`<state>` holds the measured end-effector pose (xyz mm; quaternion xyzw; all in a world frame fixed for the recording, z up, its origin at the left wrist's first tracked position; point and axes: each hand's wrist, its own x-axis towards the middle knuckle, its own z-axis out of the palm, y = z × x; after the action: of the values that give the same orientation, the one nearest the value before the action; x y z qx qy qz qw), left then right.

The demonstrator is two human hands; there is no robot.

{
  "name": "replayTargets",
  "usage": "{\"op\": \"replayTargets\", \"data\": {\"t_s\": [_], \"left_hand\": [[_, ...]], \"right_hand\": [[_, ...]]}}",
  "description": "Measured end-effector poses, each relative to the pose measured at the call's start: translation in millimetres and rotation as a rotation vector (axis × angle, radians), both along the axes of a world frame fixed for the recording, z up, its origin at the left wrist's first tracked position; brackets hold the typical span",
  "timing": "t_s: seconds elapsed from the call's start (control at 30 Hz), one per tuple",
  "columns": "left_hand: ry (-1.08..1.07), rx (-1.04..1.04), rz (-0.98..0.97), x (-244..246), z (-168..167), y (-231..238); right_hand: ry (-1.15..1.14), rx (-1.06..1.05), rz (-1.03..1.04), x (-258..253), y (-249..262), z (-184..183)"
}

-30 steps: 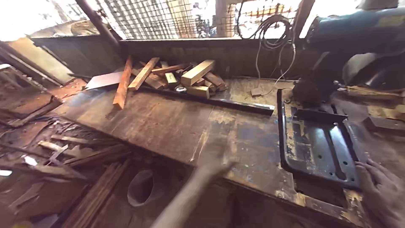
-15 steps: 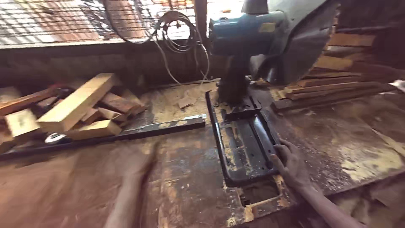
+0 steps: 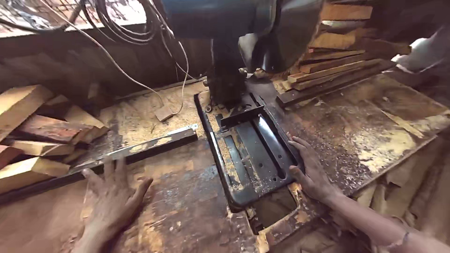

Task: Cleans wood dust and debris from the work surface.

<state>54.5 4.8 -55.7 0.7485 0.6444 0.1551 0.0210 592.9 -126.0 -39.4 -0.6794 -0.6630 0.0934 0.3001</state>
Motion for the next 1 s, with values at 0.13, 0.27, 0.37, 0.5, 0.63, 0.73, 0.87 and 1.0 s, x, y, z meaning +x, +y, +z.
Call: {"op": "replayTargets", "data": {"t_s": [0.13,0.27,0.37,0.5,0.63,0.73,0.87,1.0], "left_hand": [[-0.005,-0.058,-0.002,15,9,2],[-0.013,-0.054,0.007,19,11,-1],[-0.011,-0.135,0.013,16,12,-2],[-0.041,-0.237,0.034,28,23,-5],[-0.035,-0.162,0.003,19,17,-4],[-0.060,-0.134,-0.024,24,30,-3],[-0.066,-0.146,-0.090,12,33,-1],[-0.033,-0.139,-0.056,9,29,0]], "right_hand": [[0.101,0.022,0.111,8,-4,-3],[0.166,0.031,0.245,17,-1,-6],[0.257,0.020,0.307,21,0,-6],[0.267,0.006,0.294,23,-2,-1],[0.288,0.012,0.271,25,-1,4],[0.276,0.013,0.252,17,-1,12],[0.271,0.031,0.230,14,-1,15],[0.139,0.048,0.194,17,-2,12]]}}
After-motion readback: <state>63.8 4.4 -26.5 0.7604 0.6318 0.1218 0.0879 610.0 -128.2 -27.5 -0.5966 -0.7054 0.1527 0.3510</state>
